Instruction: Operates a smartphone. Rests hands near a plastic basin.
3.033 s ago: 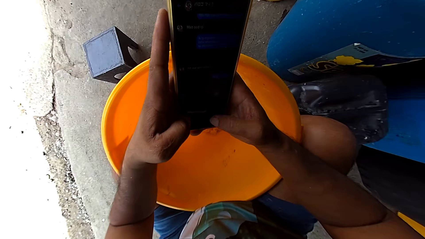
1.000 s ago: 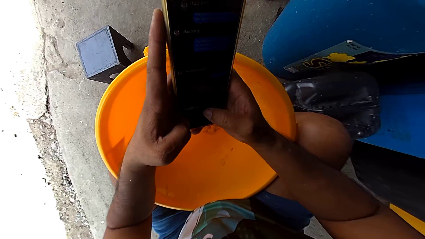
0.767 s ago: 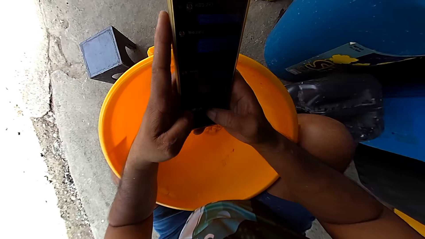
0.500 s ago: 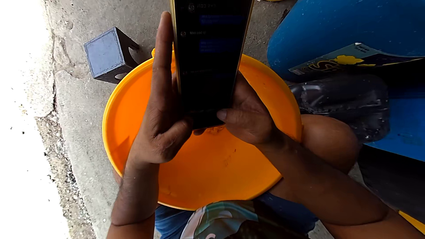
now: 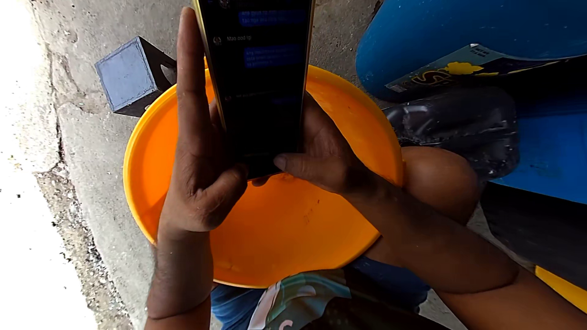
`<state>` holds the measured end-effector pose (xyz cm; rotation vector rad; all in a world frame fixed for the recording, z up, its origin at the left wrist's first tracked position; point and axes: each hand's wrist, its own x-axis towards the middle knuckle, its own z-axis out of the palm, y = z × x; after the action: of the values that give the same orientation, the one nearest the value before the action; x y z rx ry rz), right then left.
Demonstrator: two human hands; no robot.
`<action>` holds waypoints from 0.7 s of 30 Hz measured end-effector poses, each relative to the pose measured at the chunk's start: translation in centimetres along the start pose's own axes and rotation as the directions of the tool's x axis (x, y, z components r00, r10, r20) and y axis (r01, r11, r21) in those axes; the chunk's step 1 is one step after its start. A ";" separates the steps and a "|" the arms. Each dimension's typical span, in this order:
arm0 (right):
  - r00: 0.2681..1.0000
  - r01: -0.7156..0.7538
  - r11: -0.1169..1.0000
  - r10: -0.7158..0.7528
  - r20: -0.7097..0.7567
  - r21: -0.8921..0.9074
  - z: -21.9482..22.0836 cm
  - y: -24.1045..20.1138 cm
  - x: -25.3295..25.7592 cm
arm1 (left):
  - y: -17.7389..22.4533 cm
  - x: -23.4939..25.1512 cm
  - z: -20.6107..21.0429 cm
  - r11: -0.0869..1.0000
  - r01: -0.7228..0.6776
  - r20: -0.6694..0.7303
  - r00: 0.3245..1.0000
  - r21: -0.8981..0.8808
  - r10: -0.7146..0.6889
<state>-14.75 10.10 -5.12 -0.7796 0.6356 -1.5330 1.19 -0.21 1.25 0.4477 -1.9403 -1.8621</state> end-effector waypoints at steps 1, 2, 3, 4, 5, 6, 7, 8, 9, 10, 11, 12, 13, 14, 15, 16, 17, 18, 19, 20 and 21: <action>1.000 0.006 1.000 -0.006 0.002 -0.025 0.1 -0.1 0.0 | 0.1 0.0 0.0 1.000 0.004 -0.003 1.000 -0.004 -0.004; 1.000 0.010 0.999 -0.010 0.000 -0.042 0.2 -0.1 0.1 | 0.1 -0.1 0.0 1.000 0.010 -0.001 1.000 -0.013 -0.010; 1.000 0.012 0.999 -0.012 -0.007 -0.052 0.3 -0.1 0.1 | 0.2 -0.1 0.0 1.000 0.010 0.002 1.000 -0.011 -0.010; 1.000 0.013 0.998 -0.013 -0.007 -0.060 0.3 -0.1 0.1 | 0.2 0.0 0.0 1.000 0.010 0.002 1.000 -0.009 -0.010; 1.000 0.016 0.998 -0.016 0.000 -0.062 0.2 -0.1 0.1 | 0.2 0.0 0.1 1.000 0.011 -0.001 1.000 -0.008 -0.011; 1.000 0.021 0.999 -0.020 0.012 -0.039 0.1 0.0 0.0 | 0.3 0.0 0.1 1.000 0.011 0.002 1.000 -0.009 -0.011; 1.000 0.019 1.000 -0.019 0.021 0.006 -0.1 0.1 0.0 | 0.3 0.0 0.0 1.000 0.010 0.003 1.000 -0.011 -0.009; 1.000 0.010 0.999 -0.012 0.026 0.050 -0.1 0.3 0.0 | 0.3 0.0 0.1 1.000 0.007 -0.002 1.000 -0.013 -0.007; 1.000 0.001 0.997 -0.003 0.020 0.077 -0.1 0.3 0.0 | 0.3 0.0 0.0 1.000 0.004 0.003 1.000 -0.019 -0.004; 1.000 -0.004 0.996 0.003 0.015 0.091 -0.1 0.4 0.0 | 0.3 0.1 0.0 1.000 0.003 0.003 1.000 -0.024 -0.003; 1.000 -0.003 0.996 0.002 0.013 0.093 -0.1 0.4 0.0 | 0.2 0.1 0.0 1.000 0.002 0.002 1.000 -0.029 -0.002; 1.000 -0.001 0.996 0.000 0.014 0.085 -0.1 0.4 0.0 | 0.2 0.1 0.1 0.999 0.001 -0.002 1.000 -0.037 -0.002; 1.000 0.000 0.997 -0.001 0.014 0.071 -0.1 0.4 -0.1 | 0.3 0.1 0.1 0.999 0.003 -0.004 1.000 -0.040 -0.003; 1.000 -0.001 0.999 0.001 0.009 0.053 -0.1 0.3 -0.1 | 0.3 0.2 0.2 0.999 0.004 -0.010 1.000 -0.042 -0.005; 1.000 -0.001 0.999 0.000 0.006 0.037 0.0 0.2 0.0 | 0.3 0.1 0.1 0.999 0.004 -0.005 1.000 -0.049 -0.004; 1.000 -0.002 1.000 0.002 0.003 0.031 0.0 0.2 0.0 | 0.3 0.1 0.1 0.998 0.000 -0.004 1.000 -0.057 0.000; 1.000 -0.002 0.999 0.002 0.003 0.033 0.0 0.2 0.0 | 0.3 0.1 0.1 0.998 -0.003 -0.005 1.000 -0.066 0.003; 1.000 0.002 0.999 -0.003 0.013 0.038 -0.1 0.2 0.0 | 0.3 0.0 0.1 0.998 -0.005 -0.005 1.000 -0.068 0.005; 1.000 0.008 0.999 -0.009 0.022 0.047 -0.2 0.3 0.0 | 0.3 0.0 0.1 0.997 -0.006 0.000 1.000 -0.071 0.006; 0.999 0.012 0.998 -0.014 0.032 0.059 -0.2 0.4 0.0 | 0.3 0.1 0.1 0.997 -0.008 0.002 1.000 -0.071 0.008; 0.999 0.013 0.998 -0.016 0.036 0.069 -0.3 0.4 0.0 | 0.3 0.1 0.1 0.997 -0.008 0.002 1.000 -0.073 0.008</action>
<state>-14.68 10.06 -5.63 -0.7600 0.5483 -1.5421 1.09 -0.13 1.59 0.4147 -1.8663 -1.9224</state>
